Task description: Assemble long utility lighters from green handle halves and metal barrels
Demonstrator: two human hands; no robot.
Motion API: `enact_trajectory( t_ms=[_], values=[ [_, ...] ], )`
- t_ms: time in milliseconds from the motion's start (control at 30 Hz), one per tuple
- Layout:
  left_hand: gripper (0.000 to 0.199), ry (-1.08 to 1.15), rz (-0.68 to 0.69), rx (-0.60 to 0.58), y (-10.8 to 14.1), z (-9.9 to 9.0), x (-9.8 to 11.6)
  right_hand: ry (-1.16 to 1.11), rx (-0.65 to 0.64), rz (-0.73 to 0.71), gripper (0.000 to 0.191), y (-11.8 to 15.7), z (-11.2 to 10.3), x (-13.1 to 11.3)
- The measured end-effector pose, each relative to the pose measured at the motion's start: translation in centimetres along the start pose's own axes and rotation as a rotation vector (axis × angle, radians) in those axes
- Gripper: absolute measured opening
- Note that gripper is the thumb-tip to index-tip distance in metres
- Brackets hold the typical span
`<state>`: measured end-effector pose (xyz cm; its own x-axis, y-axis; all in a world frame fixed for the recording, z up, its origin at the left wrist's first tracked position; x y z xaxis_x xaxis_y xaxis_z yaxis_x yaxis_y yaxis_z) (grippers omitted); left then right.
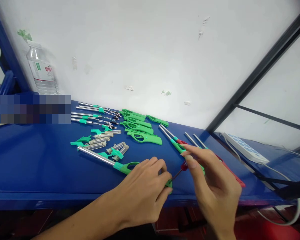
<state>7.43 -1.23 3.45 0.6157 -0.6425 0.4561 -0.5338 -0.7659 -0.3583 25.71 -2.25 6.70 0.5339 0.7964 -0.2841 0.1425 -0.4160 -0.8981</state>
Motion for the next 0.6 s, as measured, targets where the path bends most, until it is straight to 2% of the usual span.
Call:
enact_trajectory(
  t_ms=[200, 400, 600],
  values=[
    [0.02, -0.18, -0.01, 0.025, 2.2, -0.6, -0.7, -0.09, -0.029, -0.006, 0.026, 0.0, 0.7, -0.1],
    [0.028, -0.232, -0.072, 0.012, 2.5, -1.2, -1.6, -0.125, -0.036, 0.001, 0.023, -0.7, 2.2, 0.1],
    [0.026, -0.218, -0.094, 0.034, 2.4, -1.4, -2.0, -0.22, -0.046, 0.051, 0.044, -0.6, 3.2, 0.5]
  ],
)
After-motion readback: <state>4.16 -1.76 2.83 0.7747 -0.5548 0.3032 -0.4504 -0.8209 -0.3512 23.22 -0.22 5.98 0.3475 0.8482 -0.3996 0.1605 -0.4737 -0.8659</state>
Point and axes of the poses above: each hand's wrist, its own y-axis away from the middle knuckle, its own z-axis out of the palm, x = y × z, the point moved 1 cm from there along -y, towards the middle knuckle, and after that the axes turned 10 degrees about -z, right-handed, at the moved point
